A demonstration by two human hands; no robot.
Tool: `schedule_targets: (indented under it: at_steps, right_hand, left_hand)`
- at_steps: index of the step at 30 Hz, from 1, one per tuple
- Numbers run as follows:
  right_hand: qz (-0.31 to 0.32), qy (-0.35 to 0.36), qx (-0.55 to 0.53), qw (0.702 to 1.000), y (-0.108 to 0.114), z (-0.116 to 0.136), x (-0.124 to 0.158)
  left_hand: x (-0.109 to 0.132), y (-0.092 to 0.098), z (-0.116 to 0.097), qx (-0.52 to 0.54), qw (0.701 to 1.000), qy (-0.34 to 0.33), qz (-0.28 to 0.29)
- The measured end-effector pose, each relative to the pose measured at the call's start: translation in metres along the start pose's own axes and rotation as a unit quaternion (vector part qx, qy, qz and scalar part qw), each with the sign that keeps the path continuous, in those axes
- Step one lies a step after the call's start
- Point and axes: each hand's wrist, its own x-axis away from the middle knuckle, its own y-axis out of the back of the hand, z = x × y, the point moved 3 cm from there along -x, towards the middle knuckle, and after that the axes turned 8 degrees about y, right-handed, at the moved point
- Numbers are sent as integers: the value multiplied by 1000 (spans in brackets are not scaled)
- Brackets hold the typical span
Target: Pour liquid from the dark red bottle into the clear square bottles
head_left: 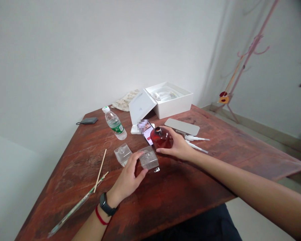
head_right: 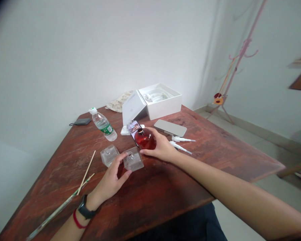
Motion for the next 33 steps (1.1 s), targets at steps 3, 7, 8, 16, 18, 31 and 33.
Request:
schedule_targets:
  at_steps: [3,7,8,16,18,31,33]
  right_hand:
    - [-3,-6,0,1000,0,-1,0]
    - [2,-9,3,1000,1,1,1]
    - [4,-12,6,1000,1,1,1]
    - [10,-29,2,1000,1,0,4]
    - [17,-29,-28,999,-1,-2,4]
    - [4,-41,-11,999,0,-10,8]
    - [2,-45,-9,999,0,-12,8]
  left_hand:
    - [0,0,-1,-5,1000,3,4]
    - [0,1,-4,1,1000,7,10]
    - [-1,1,-5,5,1000,8,10]
    - [2,3,-11,50,999,-5,-8]
    - [3,2,-11,39,999,-8,-4]
    - [7,-1,-8,43,999,-4,-8]
    - [7,-2,-7,37,999,-2,-3]
